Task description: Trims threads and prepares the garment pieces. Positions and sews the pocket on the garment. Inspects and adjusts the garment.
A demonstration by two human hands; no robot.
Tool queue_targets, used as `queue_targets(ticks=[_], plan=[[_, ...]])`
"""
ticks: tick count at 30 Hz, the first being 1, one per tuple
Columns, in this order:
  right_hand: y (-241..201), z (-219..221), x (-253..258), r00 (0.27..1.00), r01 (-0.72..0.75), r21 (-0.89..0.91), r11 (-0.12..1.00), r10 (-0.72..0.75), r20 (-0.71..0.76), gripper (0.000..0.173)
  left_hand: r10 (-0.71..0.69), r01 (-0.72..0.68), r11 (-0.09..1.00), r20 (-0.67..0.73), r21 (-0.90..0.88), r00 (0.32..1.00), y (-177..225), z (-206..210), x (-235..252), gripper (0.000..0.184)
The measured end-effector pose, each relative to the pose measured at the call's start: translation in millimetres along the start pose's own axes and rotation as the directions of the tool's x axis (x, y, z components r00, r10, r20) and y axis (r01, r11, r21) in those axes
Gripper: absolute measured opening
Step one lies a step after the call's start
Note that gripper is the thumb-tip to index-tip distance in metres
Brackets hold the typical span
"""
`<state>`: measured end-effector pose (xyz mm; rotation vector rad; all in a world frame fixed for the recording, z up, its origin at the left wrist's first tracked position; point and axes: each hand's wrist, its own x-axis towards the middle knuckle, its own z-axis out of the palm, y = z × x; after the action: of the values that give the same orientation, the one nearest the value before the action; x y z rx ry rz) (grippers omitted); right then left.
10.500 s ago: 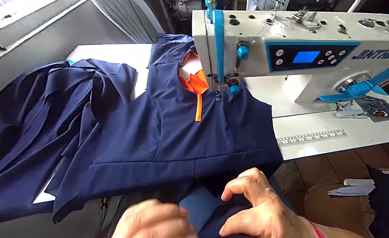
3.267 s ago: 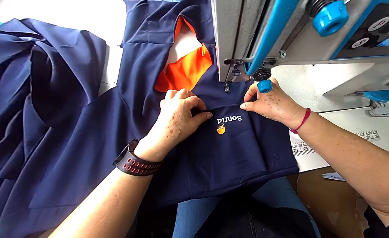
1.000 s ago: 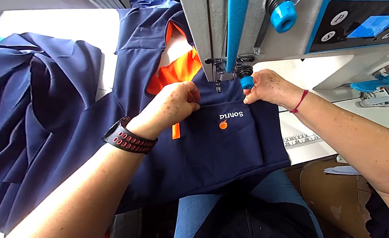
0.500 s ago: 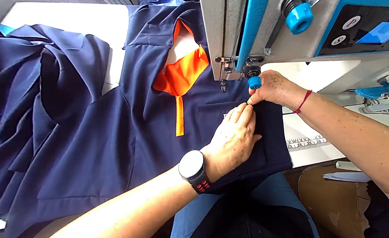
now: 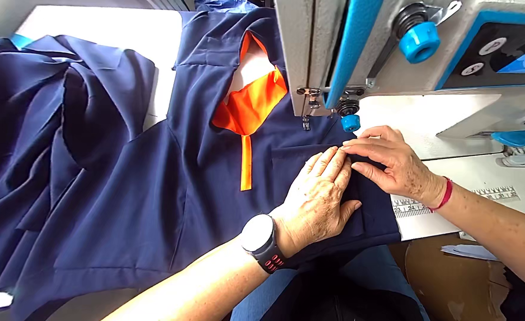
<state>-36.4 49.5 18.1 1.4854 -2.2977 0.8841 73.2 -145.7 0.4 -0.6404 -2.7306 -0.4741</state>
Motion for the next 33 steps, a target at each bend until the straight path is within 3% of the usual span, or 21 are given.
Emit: queue_targets(ticks=[4, 7, 10, 13, 15, 18, 22, 24, 27, 33], plan=[[-12.9, 9.2, -5.1, 0.997, -0.073, -0.082, 0.994, 0.072, -0.017, 0.035, 0.016, -0.016, 0.999, -0.018, -0.033, 1.000, 0.3, -3.1, -2.1, 0.067], [-17.6, 9.9, -8.6, 0.995, -0.093, -0.166, 0.982, 0.098, 0.019, 0.044, 0.053, -0.046, 0.994, 0.068, -0.102, 0.996, -6.0, -18.5, -12.5, 0.069], [-18.2, 6.0, -11.4, 0.992, -0.084, -0.196, 0.977, 0.101, 0.081, 0.061, 0.033, -0.024, 0.985, 0.048, -0.173, 0.998, -29.8, -48.0, -31.1, 0.036], [-21.1, 0.5, -8.2, 0.985, -0.083, -0.203, 0.976, 0.111, 0.134, 0.078, -0.190, 0.177, 0.967, -0.058, -0.181, 0.980, -65.2, -92.3, -44.7, 0.023], [-24.4, -3.6, -6.1, 0.977, -0.089, -0.216, 0.972, 0.127, 0.170, 0.085, -0.385, 0.359, 0.910, -0.100, -0.207, 0.918, -81.3, -112.3, -44.4, 0.016], [-25.0, -9.5, 2.2, 0.974, -0.066, -0.210, 0.976, 0.109, 0.201, 0.072, -0.476, 0.423, 0.855, -0.129, -0.299, 0.870, -91.0, -115.1, -32.4, 0.008], [-10.0, -9.0, 20.8, 0.988, -0.023, -0.102, 0.995, 0.038, 0.148, 0.029, -0.282, 0.240, 0.920, -0.096, -0.310, 0.955, -76.4, -88.6, -1.0, 0.008], [1.6, -11.6, 27.7, 0.984, 0.092, -0.074, 0.993, -0.079, 0.161, 0.029, -0.227, 0.218, 0.938, -0.004, -0.268, 0.974, -70.3, -77.7, 14.7, 0.009], [14.7, -19.7, 31.7, 0.943, 0.254, -0.049, 0.966, -0.236, 0.233, 0.035, -0.272, 0.301, 0.928, 0.154, -0.218, 0.950, -72.3, -74.4, 28.1, 0.007], [8.4, -29.1, 37.0, 0.819, 0.475, -0.109, 0.873, -0.393, 0.419, 0.038, -0.372, 0.409, 0.901, 0.225, -0.144, 0.900, -81.6, -86.4, 23.3, 0.001]])
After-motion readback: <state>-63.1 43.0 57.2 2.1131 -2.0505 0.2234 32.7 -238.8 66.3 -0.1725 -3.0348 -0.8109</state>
